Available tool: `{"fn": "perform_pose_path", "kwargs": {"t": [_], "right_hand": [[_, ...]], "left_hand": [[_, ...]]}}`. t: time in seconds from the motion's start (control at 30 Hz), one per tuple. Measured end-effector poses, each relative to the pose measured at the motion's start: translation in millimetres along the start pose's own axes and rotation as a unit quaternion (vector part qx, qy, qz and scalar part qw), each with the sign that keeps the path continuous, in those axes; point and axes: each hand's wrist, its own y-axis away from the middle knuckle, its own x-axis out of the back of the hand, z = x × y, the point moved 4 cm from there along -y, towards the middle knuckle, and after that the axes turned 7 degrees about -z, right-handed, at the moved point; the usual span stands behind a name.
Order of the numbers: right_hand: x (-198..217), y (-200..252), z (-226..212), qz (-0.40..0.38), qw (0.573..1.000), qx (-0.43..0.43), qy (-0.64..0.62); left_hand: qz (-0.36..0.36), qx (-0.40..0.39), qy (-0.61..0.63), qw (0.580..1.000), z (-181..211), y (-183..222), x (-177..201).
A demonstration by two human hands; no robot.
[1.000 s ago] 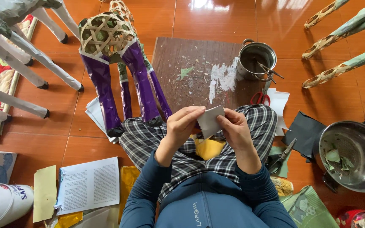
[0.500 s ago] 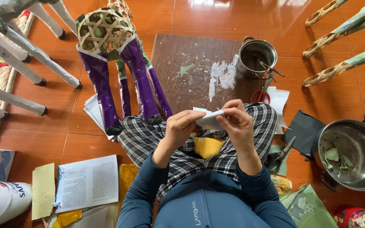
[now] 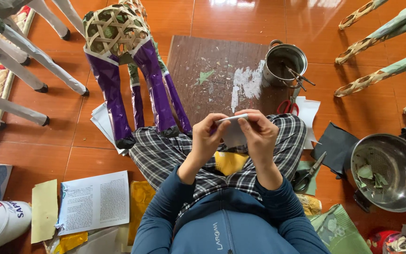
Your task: Applying paper strips to a giraffe-shaped frame to create a paper mache sculpture
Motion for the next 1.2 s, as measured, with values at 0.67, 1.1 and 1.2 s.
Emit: {"fn": "perform_pose_path", "kwargs": {"t": [0.67,1.1,1.2], "right_hand": [[47.4,-104.5,-12.0,-0.065,0.997,0.021,0.03],[37.4,-112.8,-53.8,-0.106,0.99,0.095,0.016],[39.5,-88.9,-73.3,-0.126,0.984,0.1,0.075]], "left_hand": [[-0.256,0.026,0.065,0.964,0.7,-50.2,5.4],[-0.187,0.051,-0.006,0.981,-16.2,-54.4,-0.7],[-0.122,0.045,-0.001,0.992,-14.2,-60.0,7.8]]}}
